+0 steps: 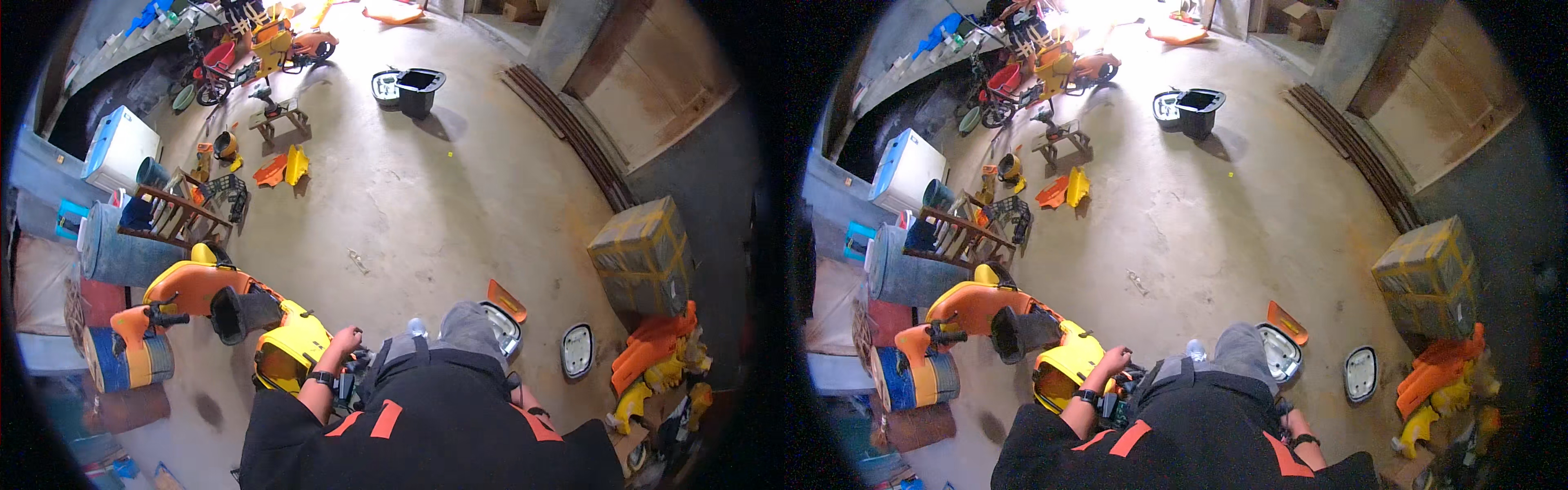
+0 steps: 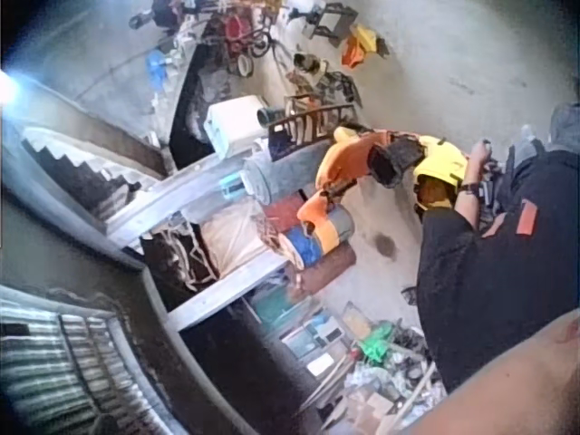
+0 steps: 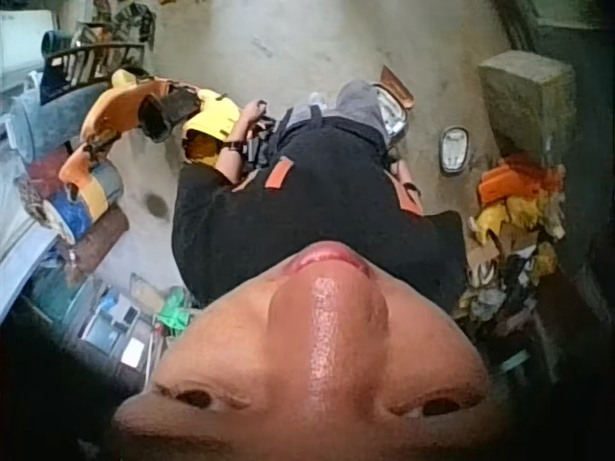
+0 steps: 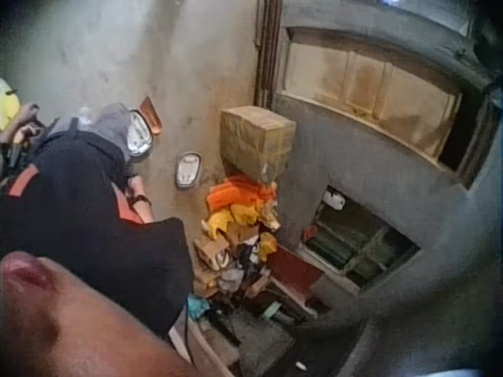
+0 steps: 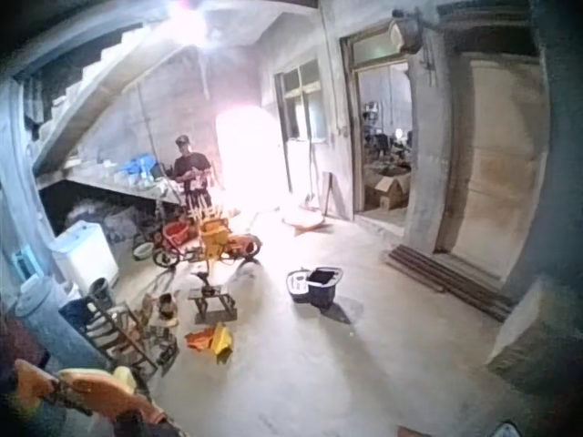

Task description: The recorder is repairing a yellow electric moped, using a drill to remove and install components like the battery box and storage compartment.

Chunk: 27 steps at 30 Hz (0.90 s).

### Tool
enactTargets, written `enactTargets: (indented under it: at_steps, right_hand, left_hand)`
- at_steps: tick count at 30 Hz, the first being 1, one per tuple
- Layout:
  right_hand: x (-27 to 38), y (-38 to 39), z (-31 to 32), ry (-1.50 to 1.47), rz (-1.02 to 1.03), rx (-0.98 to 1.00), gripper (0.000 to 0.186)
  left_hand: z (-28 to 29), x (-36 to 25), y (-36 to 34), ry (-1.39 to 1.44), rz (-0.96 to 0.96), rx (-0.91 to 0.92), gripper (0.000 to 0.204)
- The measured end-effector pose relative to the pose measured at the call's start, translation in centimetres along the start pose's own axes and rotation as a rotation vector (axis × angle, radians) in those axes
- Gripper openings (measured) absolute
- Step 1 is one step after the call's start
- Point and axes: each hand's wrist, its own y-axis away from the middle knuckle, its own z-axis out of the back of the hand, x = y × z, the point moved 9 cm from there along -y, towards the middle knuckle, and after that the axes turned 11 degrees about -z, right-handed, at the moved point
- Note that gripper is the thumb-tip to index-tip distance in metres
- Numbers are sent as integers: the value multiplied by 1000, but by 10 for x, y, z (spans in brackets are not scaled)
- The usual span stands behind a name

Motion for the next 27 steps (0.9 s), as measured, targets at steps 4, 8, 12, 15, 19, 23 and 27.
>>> enactTargets:
  at_steps: [4,8,12,15,19,23,27]
  right_hand:
    - [128,-73,69,-253,234,-37,30]
    - [253,-137,130,-244,538,-114,25]
    - [362,-118,203,69,455,-96,39]
    - [433,-97,264,153,518,-146,34]
    - [500,-72,339,139,492,-61,41]
    - [567,-46,406,305,503,-208,42]
    - [629,-19,434,227,540,-210,37]
  left_hand:
    - [38,-2,-33,117,114,-54,38]
    - [65,7,-65,356,252,-166,32]
    - [69,46,-63,597,487,-347,30]
    - [71,36,-57,540,607,-279,28]
    - [98,-6,-67,687,598,-466,29]
    - [108,-36,-94,888,677,-528,29]
    - [107,-34,-120,828,616,-455,30]
